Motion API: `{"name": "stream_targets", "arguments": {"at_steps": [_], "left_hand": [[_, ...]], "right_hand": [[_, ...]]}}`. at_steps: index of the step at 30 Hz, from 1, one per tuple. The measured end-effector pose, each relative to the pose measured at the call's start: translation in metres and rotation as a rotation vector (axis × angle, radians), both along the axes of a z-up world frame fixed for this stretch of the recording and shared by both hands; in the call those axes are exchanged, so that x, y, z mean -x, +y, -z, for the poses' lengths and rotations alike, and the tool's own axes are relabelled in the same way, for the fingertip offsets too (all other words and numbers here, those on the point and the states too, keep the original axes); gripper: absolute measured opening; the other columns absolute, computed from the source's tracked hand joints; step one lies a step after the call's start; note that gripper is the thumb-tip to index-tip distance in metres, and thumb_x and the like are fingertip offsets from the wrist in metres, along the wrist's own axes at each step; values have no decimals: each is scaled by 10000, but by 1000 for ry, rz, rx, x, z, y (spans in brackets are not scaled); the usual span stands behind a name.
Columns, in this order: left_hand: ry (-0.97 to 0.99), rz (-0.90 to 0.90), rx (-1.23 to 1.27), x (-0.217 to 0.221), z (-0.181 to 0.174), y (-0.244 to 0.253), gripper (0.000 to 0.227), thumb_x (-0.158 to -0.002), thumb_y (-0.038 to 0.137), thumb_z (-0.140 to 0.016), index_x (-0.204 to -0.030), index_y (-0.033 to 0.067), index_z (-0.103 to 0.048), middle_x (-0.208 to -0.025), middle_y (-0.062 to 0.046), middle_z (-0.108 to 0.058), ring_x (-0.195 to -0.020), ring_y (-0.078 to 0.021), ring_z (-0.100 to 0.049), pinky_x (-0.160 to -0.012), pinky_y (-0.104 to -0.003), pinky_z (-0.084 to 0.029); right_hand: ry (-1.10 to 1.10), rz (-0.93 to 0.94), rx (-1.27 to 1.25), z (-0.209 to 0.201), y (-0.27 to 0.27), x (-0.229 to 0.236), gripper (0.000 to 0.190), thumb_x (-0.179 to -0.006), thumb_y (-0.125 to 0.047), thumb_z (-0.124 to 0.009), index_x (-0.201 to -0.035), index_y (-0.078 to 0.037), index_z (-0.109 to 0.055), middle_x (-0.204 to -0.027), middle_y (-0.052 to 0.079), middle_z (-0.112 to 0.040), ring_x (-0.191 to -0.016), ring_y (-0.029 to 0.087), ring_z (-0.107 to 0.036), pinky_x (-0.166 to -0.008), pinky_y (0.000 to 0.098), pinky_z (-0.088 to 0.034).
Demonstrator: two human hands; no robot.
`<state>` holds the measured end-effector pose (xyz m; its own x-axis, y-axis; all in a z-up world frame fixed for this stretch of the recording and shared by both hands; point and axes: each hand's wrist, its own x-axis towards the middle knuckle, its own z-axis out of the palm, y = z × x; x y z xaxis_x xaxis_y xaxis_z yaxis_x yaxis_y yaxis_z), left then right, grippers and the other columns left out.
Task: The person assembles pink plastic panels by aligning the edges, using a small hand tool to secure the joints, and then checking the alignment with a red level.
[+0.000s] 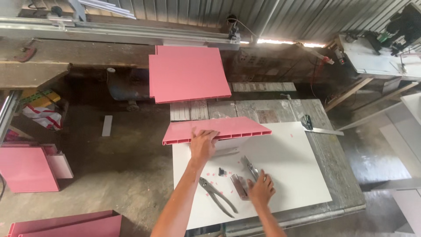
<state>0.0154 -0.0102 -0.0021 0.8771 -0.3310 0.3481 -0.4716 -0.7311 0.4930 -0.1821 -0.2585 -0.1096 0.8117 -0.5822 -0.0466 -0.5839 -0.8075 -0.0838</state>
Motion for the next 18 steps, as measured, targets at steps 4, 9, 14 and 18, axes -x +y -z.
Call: {"name": "stream_targets", "arguments": {"at_steps": [4,9,14,18], "left_hand": [[-18,6,1,-2,1,0,308,-879,156,-760,-1177,232,-754,-1133,40,-774,-1060,-210,-674,-1170,-568,-260],[-43,1,9,-2,7,-1,281,-882,147,-753,-1149,234,-761,-1104,54,-777,-1009,-208,-663,-1183,-559,-245],[-84,-25,31,-5,20,-4,255,-860,176,-771,-1102,257,-772,-1059,67,-781,-967,-209,-671,-1162,-558,-268],[195,-6,-131,-4,5,-3,331,-942,299,-674,-1271,309,-703,-1254,72,-730,-1250,-174,-605,-1220,-595,-212]], "right_hand": [[66,-121,136,29,-30,-3,509,-971,-461,-619,-1367,-179,-472,-1278,113,-538,-1175,355,-564,-900,562,-530],[-50,56,-738,-13,-31,-9,369,-1079,-290,-467,-1412,-132,-478,-1055,114,-652,-859,297,-649,-753,429,-503],[-544,182,-1790,-64,-7,-15,353,-1045,-378,-434,-1188,-80,-559,-883,150,-629,-647,288,-604,-620,407,-483],[-385,65,-1628,-166,40,-45,284,-1024,-296,-561,-1165,-50,-566,-897,220,-697,-705,306,-715,-610,425,-592]]}}
